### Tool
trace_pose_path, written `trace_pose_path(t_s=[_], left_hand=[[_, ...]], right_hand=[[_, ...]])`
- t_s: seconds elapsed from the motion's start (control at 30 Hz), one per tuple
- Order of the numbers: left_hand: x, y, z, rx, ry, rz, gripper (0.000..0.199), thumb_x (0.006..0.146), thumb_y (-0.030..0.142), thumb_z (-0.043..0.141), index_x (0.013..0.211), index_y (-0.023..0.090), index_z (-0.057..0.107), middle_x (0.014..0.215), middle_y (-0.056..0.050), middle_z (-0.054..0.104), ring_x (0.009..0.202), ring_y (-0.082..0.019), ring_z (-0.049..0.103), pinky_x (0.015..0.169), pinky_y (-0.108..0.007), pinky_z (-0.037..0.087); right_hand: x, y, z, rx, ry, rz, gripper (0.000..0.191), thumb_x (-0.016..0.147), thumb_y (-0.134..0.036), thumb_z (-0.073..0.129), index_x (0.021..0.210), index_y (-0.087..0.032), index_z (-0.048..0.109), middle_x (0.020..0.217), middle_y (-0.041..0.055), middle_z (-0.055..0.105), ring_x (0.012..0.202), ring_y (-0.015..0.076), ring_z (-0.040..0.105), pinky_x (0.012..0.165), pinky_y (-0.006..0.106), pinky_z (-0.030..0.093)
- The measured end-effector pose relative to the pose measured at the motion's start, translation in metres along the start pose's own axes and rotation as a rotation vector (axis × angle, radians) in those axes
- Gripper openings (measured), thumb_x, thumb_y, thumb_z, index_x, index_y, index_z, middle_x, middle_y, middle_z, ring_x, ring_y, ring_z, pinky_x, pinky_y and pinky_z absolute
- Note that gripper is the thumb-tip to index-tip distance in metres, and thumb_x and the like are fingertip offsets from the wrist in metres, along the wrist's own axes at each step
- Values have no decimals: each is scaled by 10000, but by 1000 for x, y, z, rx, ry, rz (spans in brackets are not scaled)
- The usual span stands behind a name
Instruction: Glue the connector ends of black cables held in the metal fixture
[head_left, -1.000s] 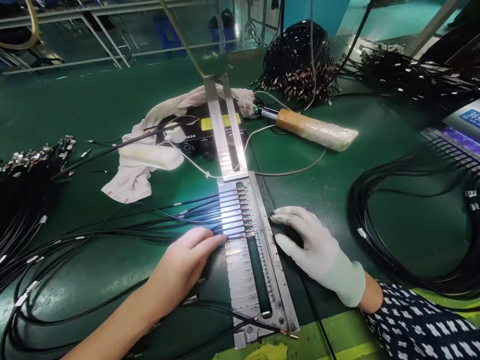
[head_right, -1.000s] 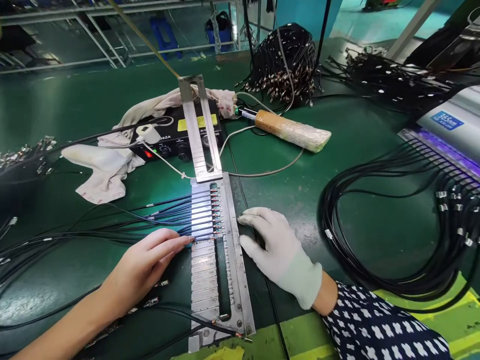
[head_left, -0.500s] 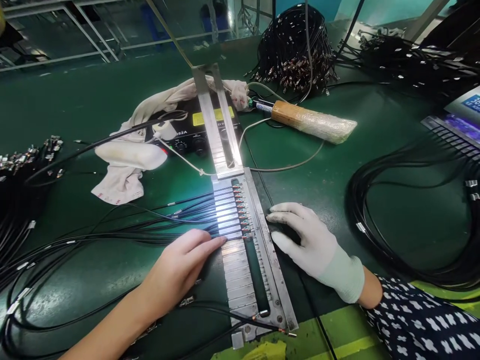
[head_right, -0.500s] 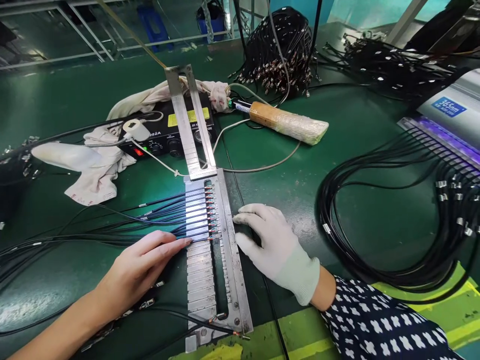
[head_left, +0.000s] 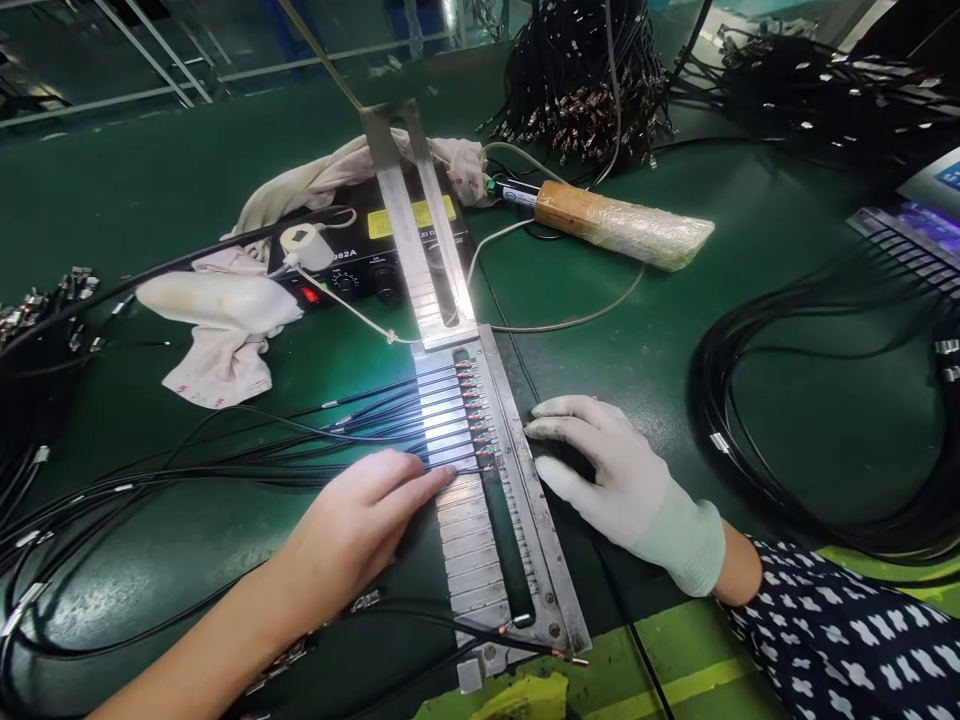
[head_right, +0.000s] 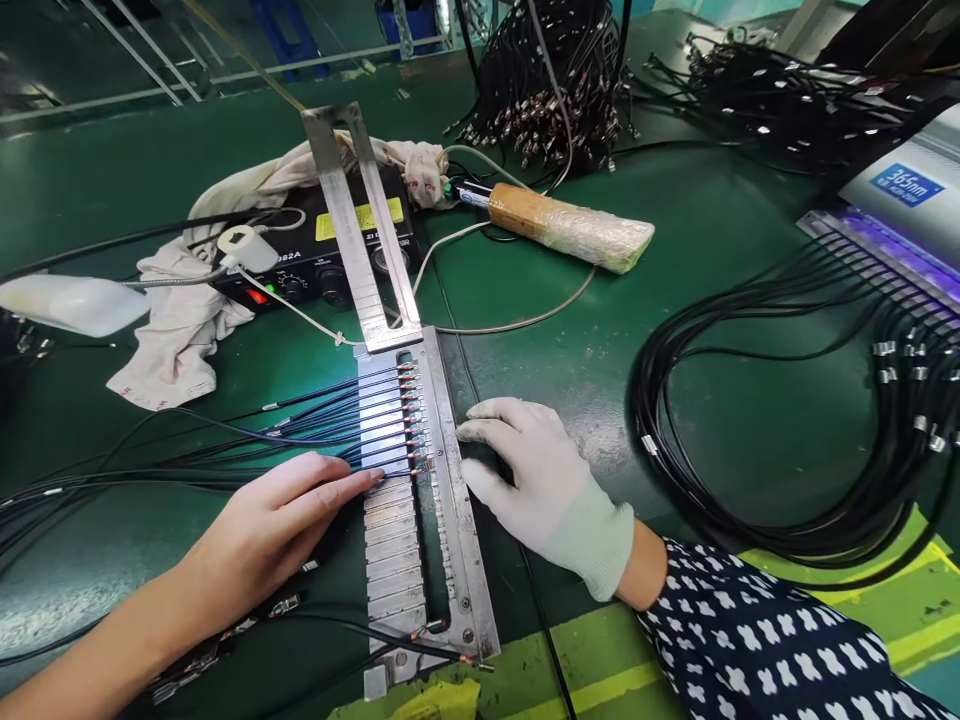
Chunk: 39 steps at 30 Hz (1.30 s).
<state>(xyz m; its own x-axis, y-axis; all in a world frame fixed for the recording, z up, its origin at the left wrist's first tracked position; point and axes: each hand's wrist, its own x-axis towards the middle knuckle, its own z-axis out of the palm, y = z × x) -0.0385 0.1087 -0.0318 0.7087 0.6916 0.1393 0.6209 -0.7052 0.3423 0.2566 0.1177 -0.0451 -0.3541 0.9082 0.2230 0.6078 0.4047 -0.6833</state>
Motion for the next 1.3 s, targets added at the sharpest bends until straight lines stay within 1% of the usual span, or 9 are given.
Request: trace_pose_path(t_s=[0.17,0.4,0.53,0.63,0.7,0.87,1.03,1.17,1.3], left_hand=[[-4,0,-1,52,-69,-22,493,894,85,385,1343,232,528,1047,-104,604,885,-199,577,765,-310,515],[4,3,-5,95,-78,28,474,923,113,377,1355,240,523,963,-82,616,799,-185,558,710,-302,488],[-2,6,5,126,-1,-3,502,929,88,363,1385,259,487,1057,-98,564,896,-204,537,761,-335,455],[-9,9,11,132,31,-83,539,925,50,356,1394,292,468,953,-68,519,817,-179,489,699,-315,404],[-9,10,9,116,9,-87,519,932,60,368,1390,283,466,874,-45,509,743,-163,447,645,-299,352],[13,13,5,130,-19,7,385,962,134,376,1297,223,543,935,-60,562,806,-175,479,693,-330,332],[33,19,18,204,65,93,401,970,131,338,1267,215,594,859,-56,556,743,-175,476,646,-310,319],[40,28,18,127,34,-27,377,956,136,375,1202,217,650,884,-67,579,764,-186,514,653,-309,357],[33,35,4,1,42,-213,331,974,182,373,1137,179,662,897,-70,602,819,-198,548,724,-328,418]], right_hand=[[1,0,0,-3,-1,4,199,889,-195,585,1074,-243,643,1166,55,634,1121,247,577,972,449,455],[1,-1,-1,-3,-5,4,206,886,-194,588,1074,-249,651,1162,56,636,1122,251,581,975,448,461],[1,-1,-1,-1,-16,6,209,886,-183,594,1075,-246,657,1166,48,633,1119,238,576,979,430,445],[2,0,-1,7,-12,-4,201,889,-186,593,1072,-242,655,1160,48,633,1112,234,574,971,421,440],[3,1,0,16,-11,-12,195,892,-189,588,1070,-243,647,1152,49,634,1109,237,574,966,427,438],[2,0,1,16,-3,-19,203,879,-147,596,1051,-244,642,1135,38,637,1099,226,575,974,427,423],[1,0,2,-1,13,-48,192,888,-143,597,1053,-231,640,1136,36,638,1101,213,575,978,402,415],[1,3,3,-5,7,-62,191,893,-152,598,1062,-234,635,1149,30,636,1115,209,569,990,396,404],[0,3,3,-2,-12,-31,175,895,-171,604,1049,-243,643,1149,24,636,1105,213,572,986,403,406]])
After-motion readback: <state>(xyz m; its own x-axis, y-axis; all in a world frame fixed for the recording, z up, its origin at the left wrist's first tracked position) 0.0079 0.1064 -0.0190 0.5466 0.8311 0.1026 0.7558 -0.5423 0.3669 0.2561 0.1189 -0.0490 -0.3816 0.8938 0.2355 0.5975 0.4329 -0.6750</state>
